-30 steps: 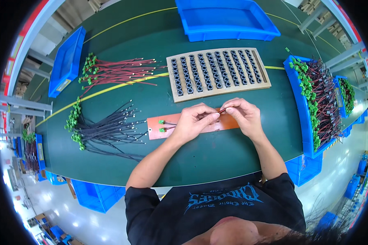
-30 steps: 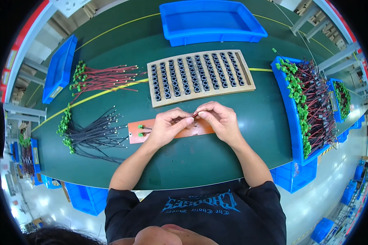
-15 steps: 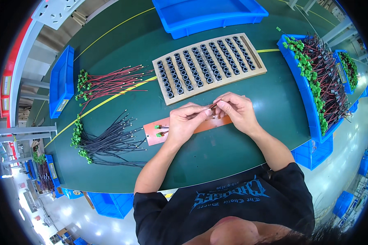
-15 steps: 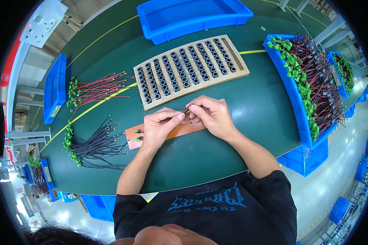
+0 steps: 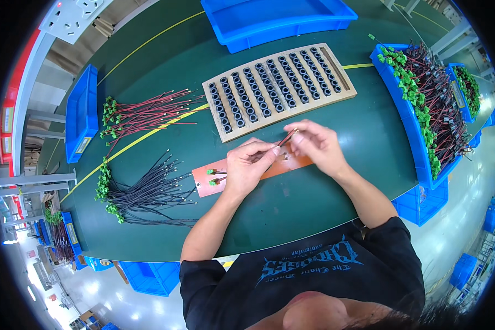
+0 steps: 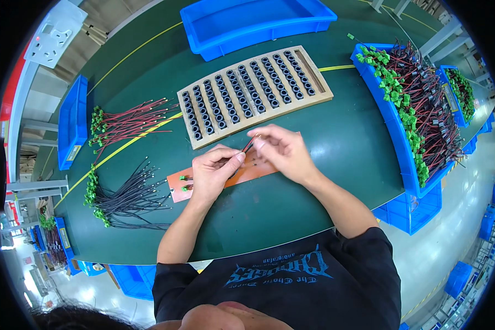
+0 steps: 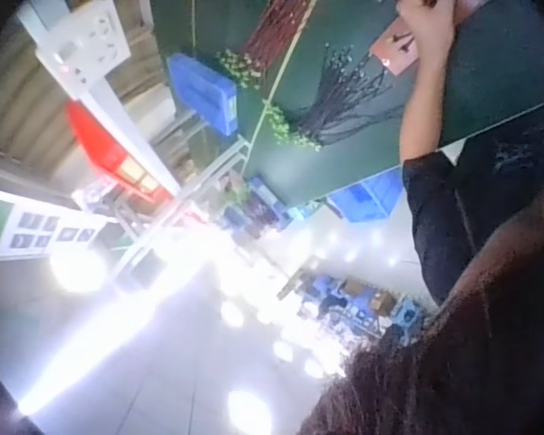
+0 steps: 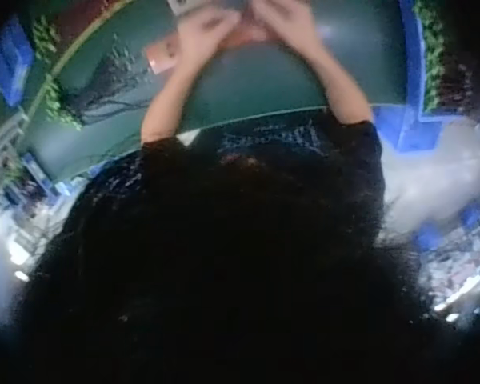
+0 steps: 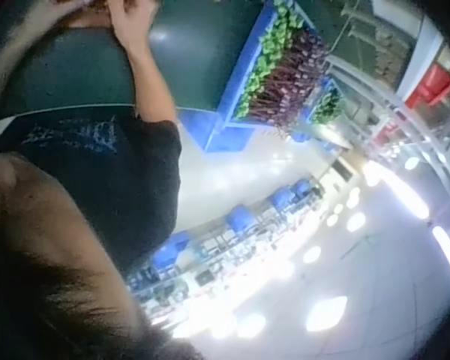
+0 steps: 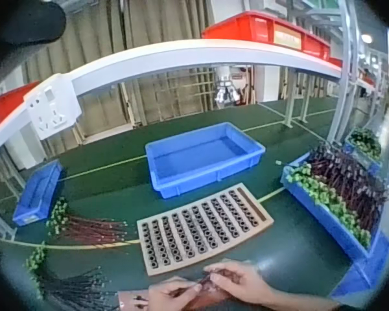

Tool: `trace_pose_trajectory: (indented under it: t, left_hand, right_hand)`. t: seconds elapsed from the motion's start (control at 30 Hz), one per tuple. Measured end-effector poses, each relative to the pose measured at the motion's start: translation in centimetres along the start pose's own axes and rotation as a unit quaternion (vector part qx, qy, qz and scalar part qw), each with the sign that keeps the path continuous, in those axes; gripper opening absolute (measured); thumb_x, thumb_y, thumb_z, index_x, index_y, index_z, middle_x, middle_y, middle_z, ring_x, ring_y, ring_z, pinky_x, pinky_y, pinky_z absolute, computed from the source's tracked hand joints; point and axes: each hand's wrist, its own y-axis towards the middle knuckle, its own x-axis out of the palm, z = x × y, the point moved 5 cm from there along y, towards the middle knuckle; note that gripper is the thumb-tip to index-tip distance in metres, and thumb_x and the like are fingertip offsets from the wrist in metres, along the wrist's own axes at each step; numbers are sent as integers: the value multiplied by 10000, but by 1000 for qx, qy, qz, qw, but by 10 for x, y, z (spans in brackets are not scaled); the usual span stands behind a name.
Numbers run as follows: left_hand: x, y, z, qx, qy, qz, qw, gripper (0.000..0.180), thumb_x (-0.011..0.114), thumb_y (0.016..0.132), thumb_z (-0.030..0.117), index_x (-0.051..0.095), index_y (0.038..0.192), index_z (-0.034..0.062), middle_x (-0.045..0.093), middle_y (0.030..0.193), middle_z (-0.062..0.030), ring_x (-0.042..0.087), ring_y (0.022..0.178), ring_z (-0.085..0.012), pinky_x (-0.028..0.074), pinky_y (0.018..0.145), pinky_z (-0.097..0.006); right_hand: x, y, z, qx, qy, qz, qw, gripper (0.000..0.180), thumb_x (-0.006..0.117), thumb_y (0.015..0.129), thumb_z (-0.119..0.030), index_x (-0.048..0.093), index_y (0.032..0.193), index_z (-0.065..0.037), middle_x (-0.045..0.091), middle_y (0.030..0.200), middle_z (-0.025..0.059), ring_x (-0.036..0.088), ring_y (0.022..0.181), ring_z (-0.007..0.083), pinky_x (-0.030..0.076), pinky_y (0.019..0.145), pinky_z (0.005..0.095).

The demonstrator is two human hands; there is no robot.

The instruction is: The person assembles wire harnesses by hand at a factory workstation. They pick up black and red wires with green connectors, insert them into a small cylindrical component, and use a crimping tool to secure the connection. The finished units are placed into a blue bin.

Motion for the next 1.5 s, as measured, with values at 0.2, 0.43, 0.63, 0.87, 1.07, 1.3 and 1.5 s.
trace_pose_trajectory:
  t: [0.2, 0.43, 0.63, 0.87, 1.07, 1.3, 1.5]
  left_hand:
    - [2, 1, 3, 5, -2, -10, 1000, 129, 767, 956, 30, 799, 1072, -16, 708, 949, -39, 630, 794, -60, 506, 683, -210]
    - [-1, 1, 2, -1, 20, -30, 999, 130, 764, 949, 3, 795, 1070, -33, 730, 971, -77, 667, 866, -112, 544, 763, -249]
    - [-2, 1, 0, -12, 28, -32, 999, 134, 771, 935, -8, 796, 1064, -37, 735, 985, -89, 669, 866, -118, 545, 766, -248]
    - [0, 1, 0, 11, 29, -21, 999, 147, 782, 931, 16, 808, 1075, -3, 725, 959, -50, 646, 803, -64, 529, 693, -213]
    - [0, 0, 6, 1, 67, -25, 997, 134, 788, 925, 15, 807, 1053, -20, 743, 968, -70, 658, 839, -94, 533, 738, -233]
    - [3, 1, 7, 11, 58, -33, 998, 130, 777, 942, 38, 809, 1058, -13, 724, 949, -55, 621, 790, -76, 502, 685, -233]
    - [-6, 1, 9, -21, -18, 13, 1000, 281, 763, 959, 57, 734, 1231, -6, 736, 1058, -85, 666, 914, -120, 537, 812, -266]
  right_hand:
    - [5, 2, 3, -1, -82, -19, 996, 252, 628, 1073, -152, 784, 1040, 44, 720, 868, 52, 664, 709, 64, 551, 648, 221]
    - [5, 2, 4, 5, -54, -33, 998, 270, 614, 1084, -164, 785, 1068, 44, 727, 887, 50, 664, 738, 65, 550, 666, 220]
    - [4, 3, 2, 16, -52, -45, 998, 312, 575, 1105, -190, 779, 1096, 46, 731, 892, 57, 663, 751, 78, 553, 697, 234]
    - [6, 3, 1, 39, -12, -41, 998, 316, 555, 1111, -179, 771, 1119, 51, 724, 884, 58, 653, 756, 86, 547, 704, 238]
    - [4, 3, 3, 9, -89, -48, 995, 279, 602, 1089, -182, 784, 1114, 28, 698, 843, 47, 645, 744, 75, 530, 677, 236]
    - [2, 3, 10, 3, -104, -50, 993, 229, 680, 1044, -182, 803, 1024, 10, 744, 854, 58, 664, 700, 72, 538, 628, 236]
    - [1, 1, 15, 62, -78, -13, 995, 223, 706, 1032, -179, 805, 956, 5, 765, 798, 62, 710, 693, 89, 589, 609, 248]
